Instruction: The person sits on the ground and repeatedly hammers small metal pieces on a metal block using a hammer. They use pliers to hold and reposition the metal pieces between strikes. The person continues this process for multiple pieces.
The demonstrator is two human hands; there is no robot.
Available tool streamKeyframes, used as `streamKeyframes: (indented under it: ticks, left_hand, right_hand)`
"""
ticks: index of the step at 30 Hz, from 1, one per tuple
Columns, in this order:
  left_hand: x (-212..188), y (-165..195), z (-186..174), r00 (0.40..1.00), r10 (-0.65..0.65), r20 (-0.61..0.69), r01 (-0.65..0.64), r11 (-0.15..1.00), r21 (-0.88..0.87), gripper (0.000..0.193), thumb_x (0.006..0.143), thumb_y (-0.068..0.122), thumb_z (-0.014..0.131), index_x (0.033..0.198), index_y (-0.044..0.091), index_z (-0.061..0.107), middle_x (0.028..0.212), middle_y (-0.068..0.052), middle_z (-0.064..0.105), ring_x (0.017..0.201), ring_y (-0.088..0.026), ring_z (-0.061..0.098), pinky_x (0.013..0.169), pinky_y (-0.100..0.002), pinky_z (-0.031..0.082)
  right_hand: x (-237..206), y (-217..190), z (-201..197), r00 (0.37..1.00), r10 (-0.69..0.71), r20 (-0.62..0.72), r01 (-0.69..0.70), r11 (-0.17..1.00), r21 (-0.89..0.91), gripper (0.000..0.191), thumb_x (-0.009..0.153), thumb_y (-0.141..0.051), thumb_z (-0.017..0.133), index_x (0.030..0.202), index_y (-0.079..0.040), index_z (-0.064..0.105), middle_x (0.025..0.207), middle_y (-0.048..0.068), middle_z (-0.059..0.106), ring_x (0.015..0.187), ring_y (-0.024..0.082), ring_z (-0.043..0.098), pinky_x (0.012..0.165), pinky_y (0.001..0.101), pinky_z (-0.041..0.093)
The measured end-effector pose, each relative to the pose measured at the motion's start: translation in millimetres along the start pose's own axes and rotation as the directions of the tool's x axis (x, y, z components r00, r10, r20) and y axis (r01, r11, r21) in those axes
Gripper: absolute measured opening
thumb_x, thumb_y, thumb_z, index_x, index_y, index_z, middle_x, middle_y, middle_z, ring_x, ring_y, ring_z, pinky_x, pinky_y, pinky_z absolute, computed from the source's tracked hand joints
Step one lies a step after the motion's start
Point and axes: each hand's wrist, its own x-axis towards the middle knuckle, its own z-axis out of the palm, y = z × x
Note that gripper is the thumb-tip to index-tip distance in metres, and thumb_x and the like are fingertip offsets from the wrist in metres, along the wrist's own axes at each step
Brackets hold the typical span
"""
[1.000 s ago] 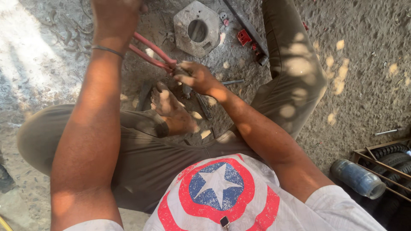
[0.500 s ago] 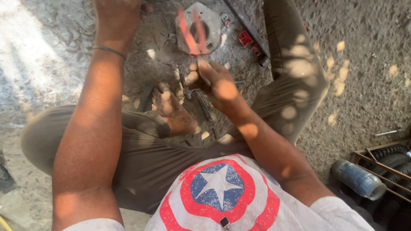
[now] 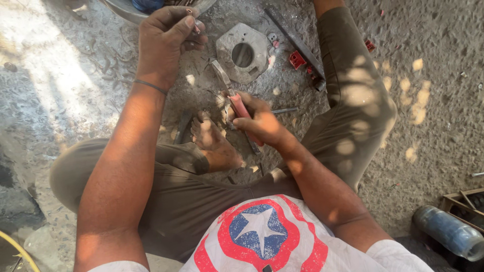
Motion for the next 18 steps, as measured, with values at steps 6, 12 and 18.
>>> streamKeyframes:
  ticks: [6,12,18]
  left_hand:
    - [0,-1,7,0.999,-0.006,0.037,0.004,0.998,0.059,0.013,0.105,0.008,0.065,0.114,-0.001,0.069,0.098,-0.009,0.076,0.088,-0.019,0.078,0.079,-0.032,0.067]
    - [2,-12,10,0.999,0.013,0.053,-0.018,0.995,0.094,0.010,0.105,0.005,0.066,0.111,-0.002,0.070,0.099,-0.010,0.076,0.090,-0.018,0.078,0.084,-0.031,0.068]
    - [0,-22,8,0.998,0.004,0.055,-0.013,0.986,0.163,0.013,0.104,0.006,0.070,0.114,-0.002,0.071,0.098,-0.008,0.077,0.090,-0.015,0.078,0.083,-0.029,0.067]
  right_hand:
    - [15,0,6,0.839,0.307,-0.449,-0.411,0.898,-0.153,0.039,0.092,-0.019,0.069,0.116,-0.001,0.044,0.080,0.009,0.065,0.062,0.014,0.066,0.049,0.0277,0.054]
    - [19,13,-6,0.925,0.218,-0.311,-0.249,0.966,-0.065,0.025,0.101,-0.023,0.073,0.094,0.001,0.067,0.073,0.008,0.065,0.058,0.012,0.061,0.052,0.0275,0.050]
    - [22,14,-6,0.929,0.059,-0.365,-0.223,0.878,-0.424,0.026,0.097,-0.028,0.074,0.097,-0.003,0.069,0.079,0.004,0.064,0.070,0.011,0.059,0.060,0.0313,0.049]
